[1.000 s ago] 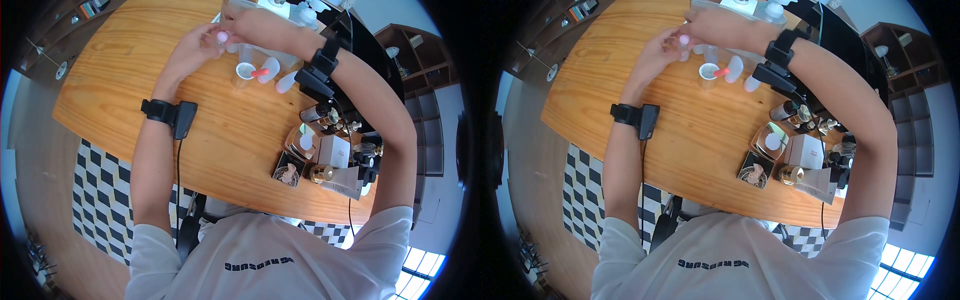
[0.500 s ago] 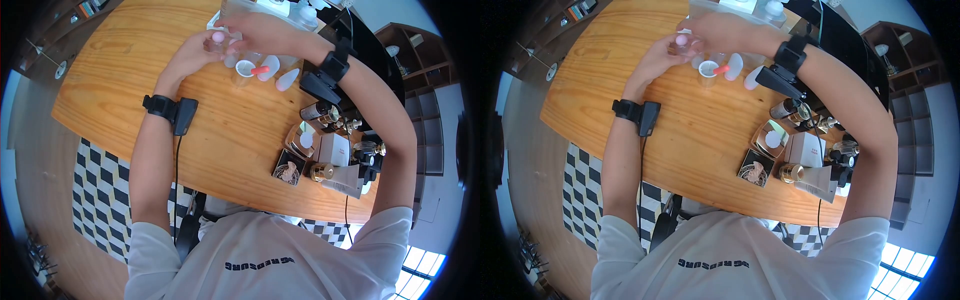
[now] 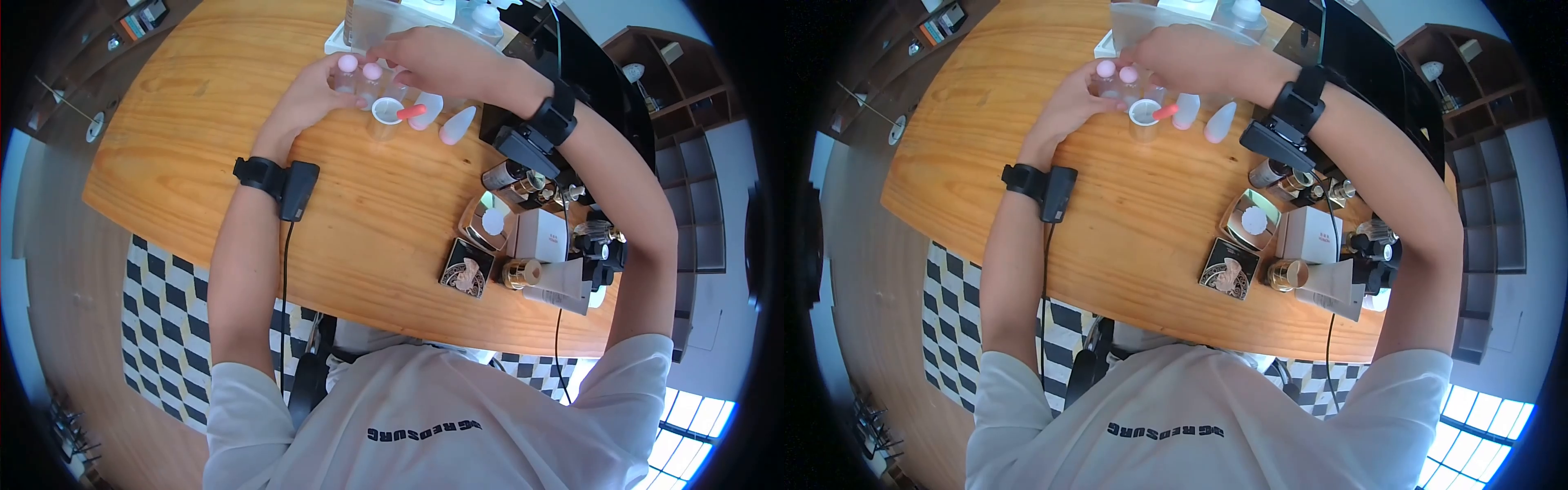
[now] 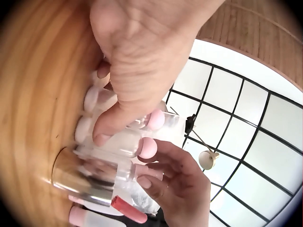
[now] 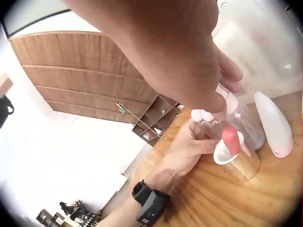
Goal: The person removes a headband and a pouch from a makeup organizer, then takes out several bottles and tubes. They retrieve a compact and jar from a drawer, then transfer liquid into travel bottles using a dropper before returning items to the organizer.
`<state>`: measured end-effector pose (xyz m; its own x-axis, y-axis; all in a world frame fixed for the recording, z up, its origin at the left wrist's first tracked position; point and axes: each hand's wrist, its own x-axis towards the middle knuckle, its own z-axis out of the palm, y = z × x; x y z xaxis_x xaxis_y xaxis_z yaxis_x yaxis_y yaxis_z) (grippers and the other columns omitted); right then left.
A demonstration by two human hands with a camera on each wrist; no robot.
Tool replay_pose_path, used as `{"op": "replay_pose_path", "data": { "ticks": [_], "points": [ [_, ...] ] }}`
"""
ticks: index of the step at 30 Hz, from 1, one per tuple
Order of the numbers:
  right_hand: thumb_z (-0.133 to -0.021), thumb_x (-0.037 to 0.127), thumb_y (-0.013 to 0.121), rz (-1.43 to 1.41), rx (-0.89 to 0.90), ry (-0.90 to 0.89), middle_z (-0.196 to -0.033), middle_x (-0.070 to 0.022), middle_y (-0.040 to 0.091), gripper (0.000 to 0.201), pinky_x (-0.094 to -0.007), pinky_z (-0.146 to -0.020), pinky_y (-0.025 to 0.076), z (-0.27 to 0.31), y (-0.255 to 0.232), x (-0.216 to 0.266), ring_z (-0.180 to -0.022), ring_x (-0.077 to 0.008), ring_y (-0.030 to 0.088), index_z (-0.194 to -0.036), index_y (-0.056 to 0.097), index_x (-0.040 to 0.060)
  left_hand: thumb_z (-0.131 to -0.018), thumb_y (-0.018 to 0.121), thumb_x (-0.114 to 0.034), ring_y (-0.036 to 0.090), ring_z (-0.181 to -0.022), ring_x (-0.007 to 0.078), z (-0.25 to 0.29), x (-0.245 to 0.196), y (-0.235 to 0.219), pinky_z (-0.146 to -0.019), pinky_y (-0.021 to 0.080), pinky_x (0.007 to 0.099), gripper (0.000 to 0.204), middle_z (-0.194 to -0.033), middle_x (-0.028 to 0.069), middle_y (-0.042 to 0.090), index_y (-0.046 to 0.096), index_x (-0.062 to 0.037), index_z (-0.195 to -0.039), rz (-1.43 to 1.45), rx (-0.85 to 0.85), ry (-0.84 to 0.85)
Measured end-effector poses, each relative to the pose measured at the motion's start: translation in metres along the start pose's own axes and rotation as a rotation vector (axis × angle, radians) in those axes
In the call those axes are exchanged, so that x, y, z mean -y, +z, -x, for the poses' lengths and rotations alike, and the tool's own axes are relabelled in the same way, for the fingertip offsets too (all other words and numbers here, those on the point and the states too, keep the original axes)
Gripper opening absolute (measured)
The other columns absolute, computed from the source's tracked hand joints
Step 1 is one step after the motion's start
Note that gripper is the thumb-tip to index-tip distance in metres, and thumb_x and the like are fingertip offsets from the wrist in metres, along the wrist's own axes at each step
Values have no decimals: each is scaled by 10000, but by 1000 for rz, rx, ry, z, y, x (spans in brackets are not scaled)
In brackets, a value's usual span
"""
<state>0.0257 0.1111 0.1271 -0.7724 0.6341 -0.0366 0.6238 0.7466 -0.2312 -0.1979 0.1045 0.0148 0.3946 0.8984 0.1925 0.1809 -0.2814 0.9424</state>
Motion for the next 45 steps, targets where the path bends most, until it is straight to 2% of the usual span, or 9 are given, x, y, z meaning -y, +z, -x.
{"op": "replay_pose_path", "data": {
  "ticks": [5, 9, 12, 14, 15, 17, 23, 31, 45],
  "points": [
    [-949, 76, 610, 188, -15, -28, -1052, -132, 757, 401, -440, -848, 566, 1, -2, 1, -993, -332, 725, -1348, 628, 110, -873, 711, 7, 671, -1037, 167, -7, 10, 6, -915, 548, 316, 508, -1170, 71, 684, 582, -14, -1364, 262, -5, -5],
    [-951, 94, 627, 212, -28, -78, -1041, -140, 750, 408, -446, -845, 562, 3, -2, -7, -980, -335, 722, -1359, 609, 109, -882, 685, 20, 678, -1015, 164, -9, 7, 9, -914, 559, 317, 501, -1165, 73, 677, 578, -15, -1369, 230, -27, -28],
    [-939, 151, 671, 240, -180, -103, -968, -148, 746, 314, -451, -821, 560, 15, -13, 2, -928, -361, 719, -1247, 663, 90, -873, 698, 3, 656, -1034, 151, -7, 3, 3, -912, 540, 307, 525, -1178, 41, 670, 579, -42, -1382, 217, -7, -36],
    [-921, 288, 674, 305, -174, -29, -918, -227, 667, 278, -497, -764, 529, 33, -40, 17, -880, -403, 673, -938, 696, 11, -836, 747, -45, 624, -1113, 199, -5, 3, -2, -945, 535, 345, 577, -1253, 52, 644, 592, -69, -1391, 60, 3, 6],
    [-921, 288, 674, 306, -171, -28, -918, -227, 667, 278, -497, -764, 529, 40, -41, 16, -880, -403, 673, -938, 696, 11, -836, 747, -45, 624, -1113, 199, -6, 7, -4, -945, 535, 345, 577, -1253, 52, 644, 592, -69, -1391, 62, 3, 6],
    [-918, 212, 729, 490, -25, 154, -933, -133, 729, 298, -424, -791, 554, 54, -42, 15, -925, -353, 706, -1193, 683, 109, -813, 762, -76, 577, -1121, 191, -7, 14, -9, -987, 478, 341, 647, -1296, 30, 616, 575, -117, -1431, 154, 22, -5],
    [-890, 260, 758, 405, 158, 161, -882, -132, 729, 292, -458, -788, 552, 84, -10, -1, -924, -355, 708, -1146, 704, 131, -812, 738, -59, 541, -1148, 191, -4, 8, -9, -1021, 445, 335, 688, -1337, 23, 583, 540, -106, -1469, 197, 30, -23],
    [-891, 228, 760, 362, 81, 188, -879, -129, 732, 276, -458, -786, 555, 80, -4, -5, -911, -342, 712, -1155, 716, 160, -809, 735, -60, 535, -1143, 189, -7, 12, -10, -1019, 426, 330, 692, -1329, 39, 588, 538, -96, -1470, 194, 43, -6],
    [-913, 369, 738, 450, 108, 203, -862, -144, 721, 316, -461, -782, 548, 70, -10, 3, -899, -357, 705, -1018, 728, 72, -798, 750, -78, 543, -1142, 203, -5, 6, -9, -1033, 439, 330, 712, -1319, 55, 598, 529, -87, -1475, 224, 23, -23]
  ]
}}
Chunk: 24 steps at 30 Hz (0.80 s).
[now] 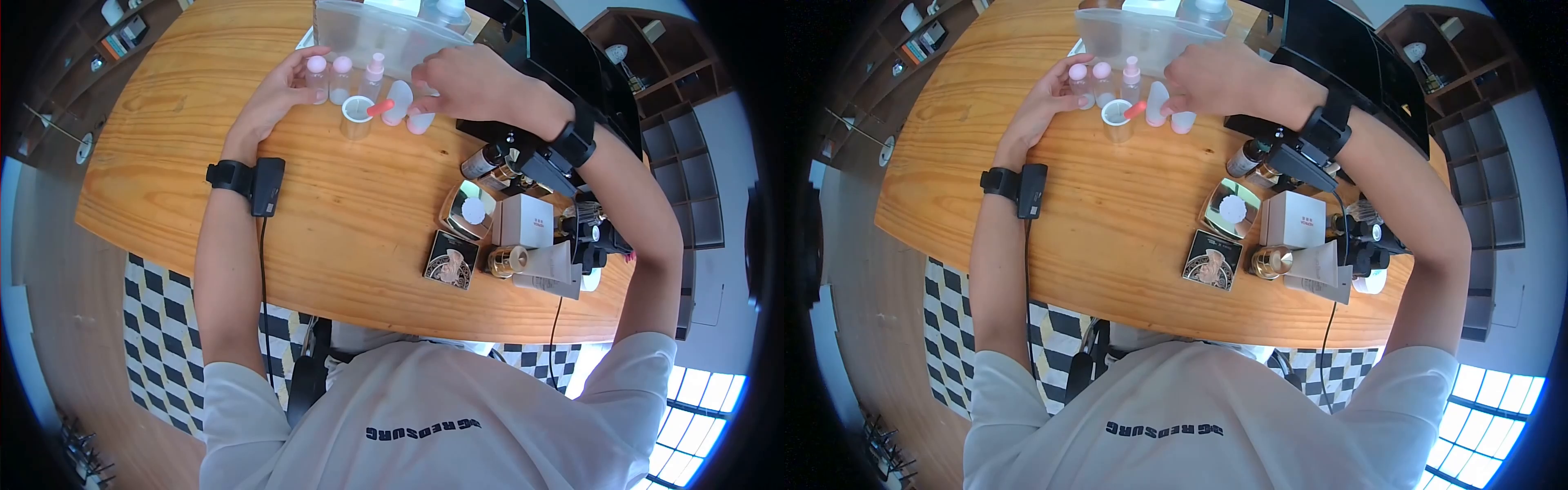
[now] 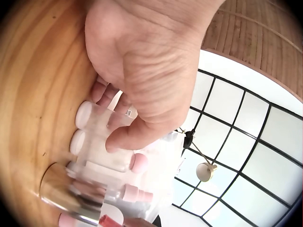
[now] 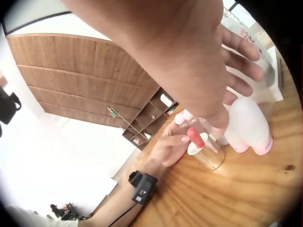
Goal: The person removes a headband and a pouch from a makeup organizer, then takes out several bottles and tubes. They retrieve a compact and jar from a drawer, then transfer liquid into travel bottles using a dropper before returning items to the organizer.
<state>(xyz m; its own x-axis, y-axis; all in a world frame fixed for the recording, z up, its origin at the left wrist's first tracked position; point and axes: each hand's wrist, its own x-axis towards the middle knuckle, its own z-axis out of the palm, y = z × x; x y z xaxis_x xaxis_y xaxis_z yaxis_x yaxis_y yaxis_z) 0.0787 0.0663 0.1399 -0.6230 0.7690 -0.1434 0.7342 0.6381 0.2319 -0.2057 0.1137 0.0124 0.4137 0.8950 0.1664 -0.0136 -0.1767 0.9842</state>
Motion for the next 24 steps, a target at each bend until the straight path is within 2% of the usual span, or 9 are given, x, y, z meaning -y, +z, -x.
{"op": "replay_pose_path", "data": {
  "ticks": [6, 9, 13, 15, 19, 20, 21, 23, 24],
  "points": [
    [-943, 328, 689, 23, -67, 16, -818, -149, 711, 270, -468, -719, 553, -14, 12, 7, -816, -363, 706, -951, 724, 60, -801, 746, -78, 534, -1111, 190, -2, 3, -2, -1019, 440, 325, 698, -1305, 42, 598, 540, -85, -1468, -18, 10, 0],
    [-951, 300, 663, 20, -76, 14, -858, -175, 742, 298, -458, -738, 589, -15, 12, 7, -849, -364, 738, -936, 753, 17, -806, 739, -80, 531, -1099, 183, -2, 4, -4, -1006, 440, 321, 673, -1285, 32, 594, 554, -84, -1453, -39, 37, -14],
    [-932, 291, 689, 25, -77, 22, -890, -173, 744, 278, -463, -751, 589, -15, 11, 7, -872, -362, 738, -958, 752, 22, -808, 726, -86, 536, -1099, 180, -1, 4, -4, -997, 442, 322, 635, -1260, 27, 600, 574, -84, -1425, -23, 28, 3],
    [-919, 310, 724, 44, -73, 50, -873, -132, 734, 256, -453, -754, 568, -12, 6, 7, -865, -350, 717, -993, 724, 66, -808, 707, -82, 541, -1118, 178, -2, 5, -5, -1000, 443, 324, 617, -1263, 32, 608, 583, -86, -1412, -12, 23, 2],
    [-902, 307, 746, 10, -50, 51, -883, -126, 734, 258, -447, -777, 567, 2, 0, 1, -889, -348, 713, -1011, 729, 74, -758, 533, -43, 593, -1145, 184, -7, 13, -14, -962, 470, 322, 580, -1230, 89, 668, 625, -32, -1330, 70, -110, 125],
    [-896, 300, 752, -13, -76, -16, -889, -128, 735, 250, -447, -780, 565, 4, 7, -4, -894, -349, 713, -1008, 734, 78, -726, 479, -35, 611, -1145, 187, -9, 15, -17, -943, 478, 318, 595, -1211, 108, 690, 637, -7, -1299, 93, -161, 178],
    [-889, 294, 759, -34, -102, -80, -894, -131, 735, 243, -448, -782, 564, 5, 8, -6, -898, -351, 712, -1005, 739, 82, -726, 479, -35, 611, -1145, 187, -10, 14, -16, -943, 478, 318, 595, -1211, 108, 690, 637, -7, -1299, 94, -153, 182],
    [-882, 297, 766, -1, -76, -42, -898, -154, 737, 264, -453, -772, 575, 2, 12, -9, -896, -362, 724, -988, 751, 56, -679, 446, -35, 632, -1095, 194, -9, 15, -16, -905, 482, 301, 608, -1170, 124, 712, 652, 33, -1247, 118, -291, 203],
    [-874, 299, 772, 30, -50, -14, -902, -176, 739, 287, -458, -762, 586, 0, 12, -7, -894, -373, 736, -971, 764, 30, -679, 446, -35, 632, -1095, 194, -10, 16, -18, -905, 482, 301, 608, -1170, 124, 712, 652, 33, -1247, 116, -289, 203]
  ]
}}
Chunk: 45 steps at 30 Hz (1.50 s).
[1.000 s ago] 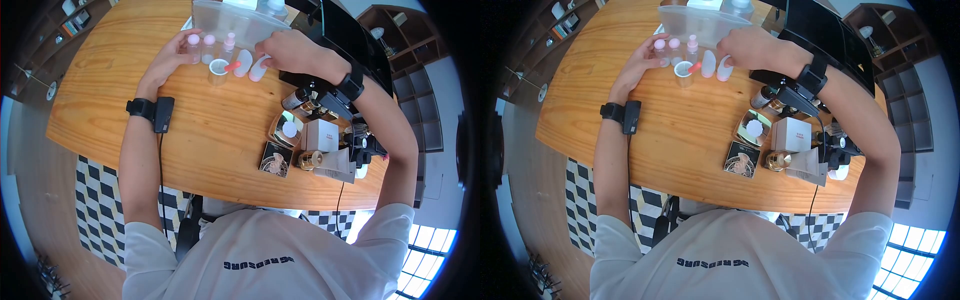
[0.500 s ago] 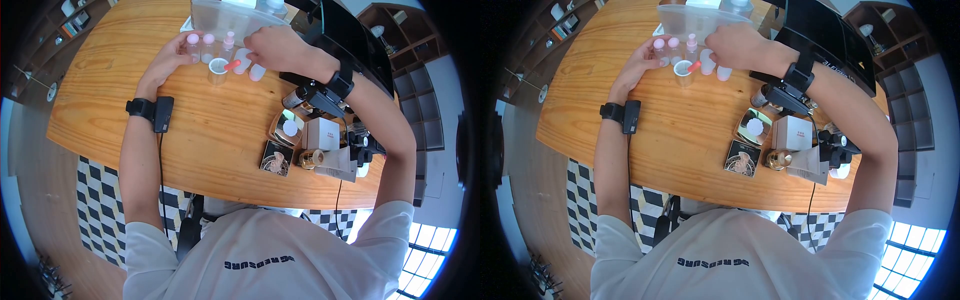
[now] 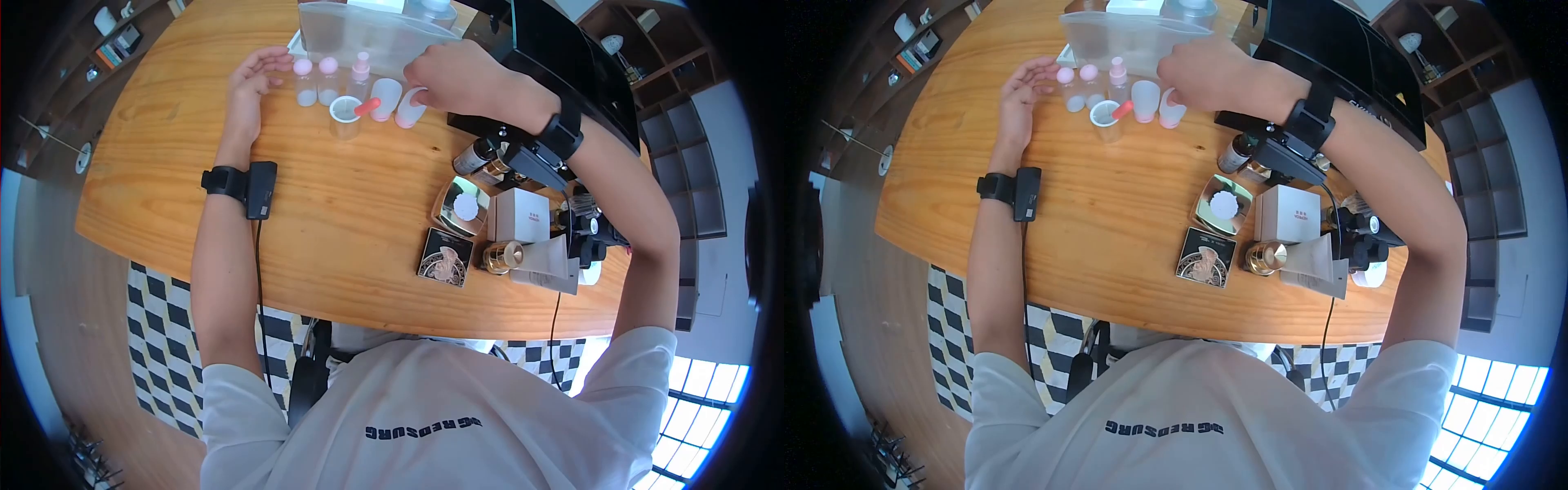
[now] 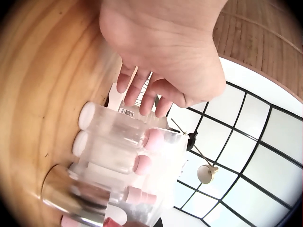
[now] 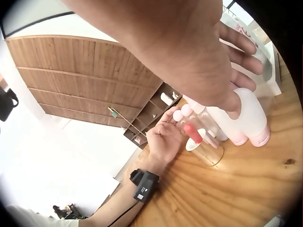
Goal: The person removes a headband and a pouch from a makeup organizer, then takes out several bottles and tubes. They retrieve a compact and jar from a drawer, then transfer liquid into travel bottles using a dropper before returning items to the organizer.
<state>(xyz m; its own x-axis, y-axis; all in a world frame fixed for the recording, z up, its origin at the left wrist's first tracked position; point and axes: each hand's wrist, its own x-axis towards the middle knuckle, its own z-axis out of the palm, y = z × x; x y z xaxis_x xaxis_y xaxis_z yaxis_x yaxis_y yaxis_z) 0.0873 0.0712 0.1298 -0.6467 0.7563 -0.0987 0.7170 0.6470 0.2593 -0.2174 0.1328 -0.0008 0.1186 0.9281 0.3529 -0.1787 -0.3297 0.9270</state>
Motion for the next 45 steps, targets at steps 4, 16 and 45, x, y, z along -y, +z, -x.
{"op": "replay_pose_path", "data": {
  "ticks": [4, 16, 45],
  "points": [
    [-867, 298, 776, 39, 11, 6, -879, -183, 736, 295, -459, -756, 587, -1, -3, 0, -875, -378, 737, -932, 762, 11, -668, 447, -33, 628, -1063, 184, -1, 3, -3, -888, 477, 293, 594, -1164, 128, 717, 669, 40, -1214, -13, -20, 5],
    [-949, 367, 721, 85, 32, 143, -927, -153, 740, 340, -407, -792, 575, 16, -49, 0, -886, -308, 736, -981, 751, 29, -772, 488, -49, 636, -849, 182, -5, 5, -19, -741, 469, 282, 428, -1016, 118, 702, 675, 46, -1144, -43, -316, 235],
    [-1026, 201, 647, -915, -883, 677, -960, -54, 742, 217, -268, -844, 502, 364, 57, -38, -914, -130, 662, -1021, 736, 3, -973, 592, -221, 550, -811, 73, 82, -37, 226, -699, 395, 225, 260, -870, 10, 643, 706, -7, -1065, 43, 364, -6]
  ]
}}
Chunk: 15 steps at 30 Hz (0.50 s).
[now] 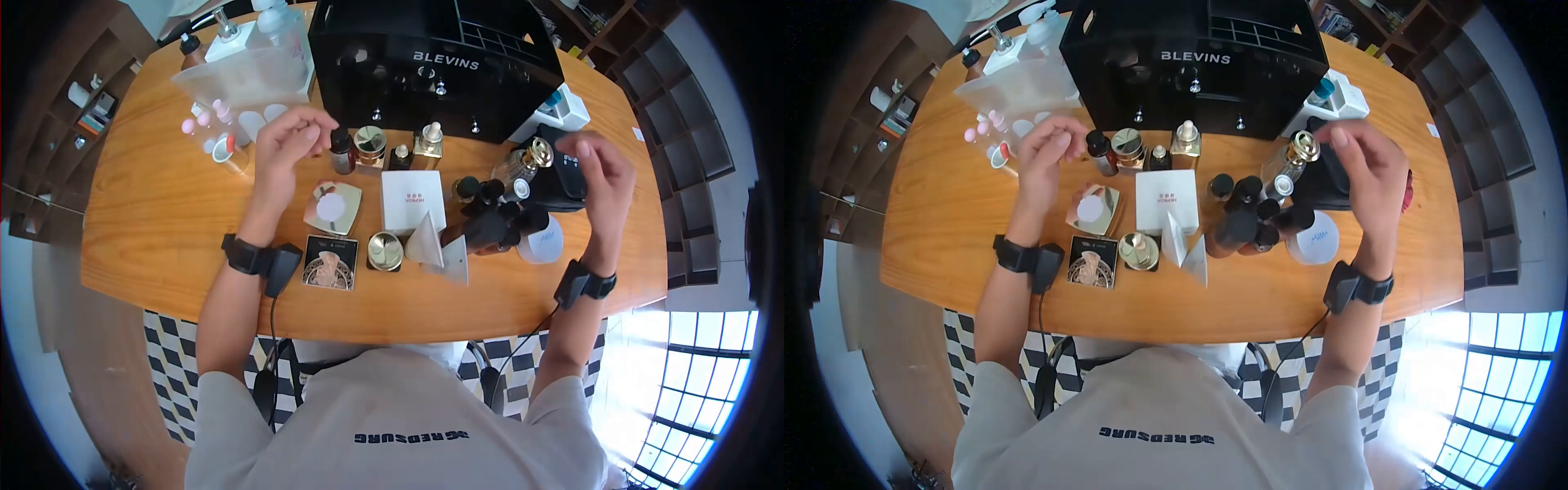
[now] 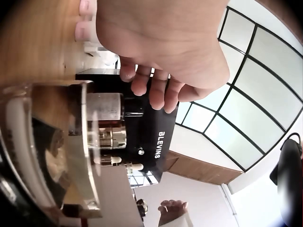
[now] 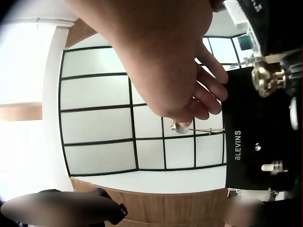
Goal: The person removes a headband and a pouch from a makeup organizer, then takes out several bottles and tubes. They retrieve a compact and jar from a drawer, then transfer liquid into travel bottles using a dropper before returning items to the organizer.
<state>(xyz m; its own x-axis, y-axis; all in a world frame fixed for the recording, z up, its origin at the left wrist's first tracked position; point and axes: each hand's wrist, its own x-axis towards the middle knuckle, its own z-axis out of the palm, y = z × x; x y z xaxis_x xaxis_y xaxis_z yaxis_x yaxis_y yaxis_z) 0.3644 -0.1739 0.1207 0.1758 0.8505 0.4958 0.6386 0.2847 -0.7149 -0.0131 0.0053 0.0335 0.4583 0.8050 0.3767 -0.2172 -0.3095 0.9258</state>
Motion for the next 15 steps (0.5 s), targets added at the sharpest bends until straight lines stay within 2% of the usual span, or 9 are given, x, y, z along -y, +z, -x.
{"op": "replay_pose_path", "data": {
  "ticks": [2, 6, 8, 10, 12, 15],
  "points": [
    [-1016, 166, 645, -50, -61, -29, -927, -62, 723, 200, -266, -807, 489, 6, 5, -13, -852, -142, 641, -947, 719, -7, -963, 594, -240, 548, -835, 77, 6, 9, 1, -721, 394, 231, 281, -888, 13, 639, 703, -1, -1062, 13, -24, 11],
    [-1002, 139, 644, 28, -63, -133, -892, -73, 691, 184, -268, -728, 455, 12, 3, -13, -796, -131, 589, -918, 702, -15, -939, 583, -281, 534, -859, 108, 13, 12, 1, -762, 389, 253, 329, -934, 40, 618, 689, 14, -1040, 29, -57, 45],
    [-997, 131, 650, 41, -95, -99, -904, -72, 693, 165, -269, -737, 465, 19, 0, -13, -816, -137, 601, -935, 702, -12, -938, 572, -278, 522, -833, 129, 13, 13, -2, -754, 386, 259, 323, -926, 52, 597, 673, 19, -1015, 46, -47, 96],
    [-992, 124, 656, 56, -133, -67, -916, -71, 696, 147, -269, -747, 475, 21, 0, -15, -835, -144, 613, -951, 702, -9, -938, 576, -279, 516, -822, 125, 14, 21, -4, -748, 384, 258, 320, -912, 48, 592, 669, 18, -1011, 80, -62, 67],
    [-965, 115, 688, 202, -203, -89, -982, -79, 700, 119, -284, -779, 504, 20, 5, -14, -886, -176, 642, -1000, 704, 3, -939, 580, -281, 510, -811, 122, 14, 27, -7, -743, 382, 257, 316, -899, 45, 586, 664, 17, -1007, 111, -69, 46],
    [-937, 125, 724, 355, -158, -91, -1049, -95, 698, 157, -303, -821, 523, 16, 15, -10, -944, -218, 657, -1041, 705, 9, -940, 590, -286, 500, -793, 115, 14, 31, -8, -733, 379, 256, 308, -881, 43, 582, 649, 8, -1011, 118, -60, -22]
  ]
}}
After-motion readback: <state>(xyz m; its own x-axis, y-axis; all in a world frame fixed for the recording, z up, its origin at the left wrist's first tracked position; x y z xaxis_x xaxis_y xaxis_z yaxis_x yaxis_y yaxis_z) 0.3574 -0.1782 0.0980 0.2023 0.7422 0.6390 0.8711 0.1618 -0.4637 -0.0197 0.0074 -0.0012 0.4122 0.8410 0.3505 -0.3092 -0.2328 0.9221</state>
